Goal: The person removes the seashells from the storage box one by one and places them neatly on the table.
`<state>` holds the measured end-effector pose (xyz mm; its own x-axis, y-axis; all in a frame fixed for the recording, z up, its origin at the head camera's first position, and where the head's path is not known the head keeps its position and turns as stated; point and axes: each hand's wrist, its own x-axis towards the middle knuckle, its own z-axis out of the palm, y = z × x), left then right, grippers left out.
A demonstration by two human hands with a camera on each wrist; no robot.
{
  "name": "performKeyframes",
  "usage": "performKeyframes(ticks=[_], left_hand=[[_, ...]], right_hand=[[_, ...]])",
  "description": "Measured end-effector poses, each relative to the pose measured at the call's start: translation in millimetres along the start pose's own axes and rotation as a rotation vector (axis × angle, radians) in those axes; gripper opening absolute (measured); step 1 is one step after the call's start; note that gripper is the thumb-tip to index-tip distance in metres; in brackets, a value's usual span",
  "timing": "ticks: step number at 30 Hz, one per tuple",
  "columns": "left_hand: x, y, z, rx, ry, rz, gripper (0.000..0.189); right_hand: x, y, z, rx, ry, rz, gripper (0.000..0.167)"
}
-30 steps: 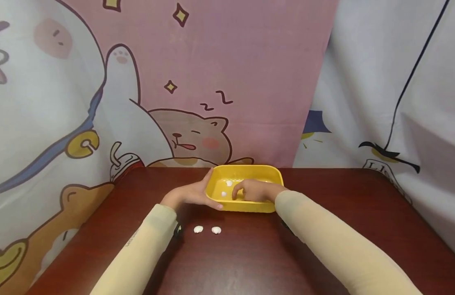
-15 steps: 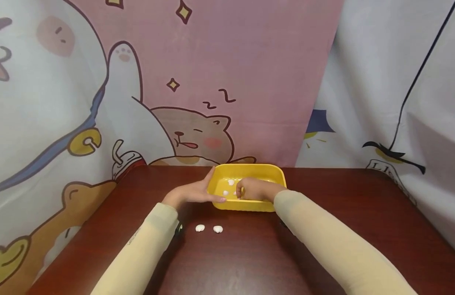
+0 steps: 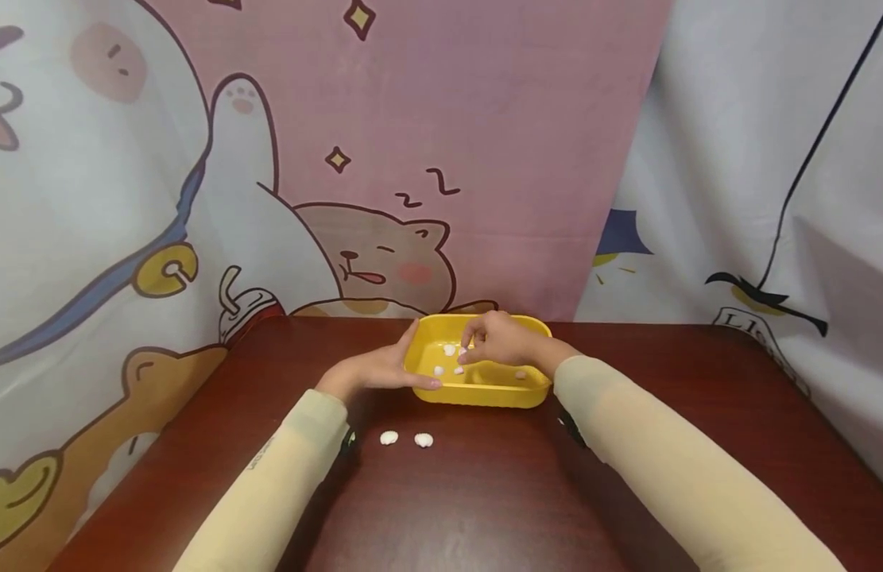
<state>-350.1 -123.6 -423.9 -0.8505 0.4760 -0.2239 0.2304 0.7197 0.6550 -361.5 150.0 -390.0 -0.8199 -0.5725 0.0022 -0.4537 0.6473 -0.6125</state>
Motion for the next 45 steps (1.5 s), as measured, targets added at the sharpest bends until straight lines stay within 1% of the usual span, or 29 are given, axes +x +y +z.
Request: performKeyframes(ticks=[3,6,9,11,15,17,18,22,26,29,33,37,39,41,45], left_hand=[[-0.5,0.8,-0.9,0.039,0.014,-0.017,0.143],[-2.8,2.1,-1.5,0.093,0.039,-0.044,0.143],[-4.7,3.0,-1.9,0.145,0.063,-0.066,0.143],[-4.9,2.9,-2.1,0.158,0.071,-0.055,0.143],[-2.1,0.6,-0.7,0.078,0.092,0.065,0.137],[-1.5,-1.2,1.3,0.030,0.101,0.102,0.136],[-1.7,-1.8,2.4,0.011,0.105,0.109,0.137],[-4.3,-2.3,6.6,-0.038,0.126,0.074,0.143],[-3.6,0.5,8.7,-0.109,0.150,0.104,0.139],[-1.8,2.7,9.3,-0.137,0.167,0.119,0.136],[-0.2,4.1,9.7,-0.162,0.164,0.100,0.134],[-0.2,4.6,10.9,-0.190,0.148,0.083,0.133],[-0.1,4.3,11.4,-0.192,0.145,0.074,0.132],[0.2,3.8,11.7,-0.188,0.146,0.073,0.132],[1.8,2.7,12.4,-0.158,0.150,0.080,0.130]], right_hand=[[-6.7,-9.0,-10.8,0.010,0.040,-0.016,0.021],[-14.0,-16.6,-16.9,0.040,0.060,-0.025,0.021],[-22.6,-22.8,-18.5,0.071,0.075,-0.028,0.022],[-28.7,-26.3,-16.9,0.097,0.075,-0.035,0.023],[-40.5,-32.2,-7.6,0.173,0.027,-0.030,0.025],[-46.1,-34.7,0.1,0.198,-0.010,-0.045,0.025],[-49.0,-35.5,4.4,0.205,-0.029,-0.050,0.023],[-59.8,-37.7,22.1,0.227,-0.092,-0.113,0.021],[-68.9,-38.6,36.9,0.286,-0.157,-0.132,0.021],[-73.7,-37.1,46.0,0.280,-0.179,-0.112,0.020],[-77.1,-30.7,55.7,0.237,-0.185,-0.077,0.019],[-78.8,-26.7,63.3,0.248,-0.212,-0.067,0.018],[-78.6,-26.9,66.5,0.239,-0.225,-0.084,0.017],[-77.8,-26.8,69.5,0.206,-0.237,-0.113,0.016],[-76.7,-23.5,73.3,0.074,-0.234,-0.191,0.015]])
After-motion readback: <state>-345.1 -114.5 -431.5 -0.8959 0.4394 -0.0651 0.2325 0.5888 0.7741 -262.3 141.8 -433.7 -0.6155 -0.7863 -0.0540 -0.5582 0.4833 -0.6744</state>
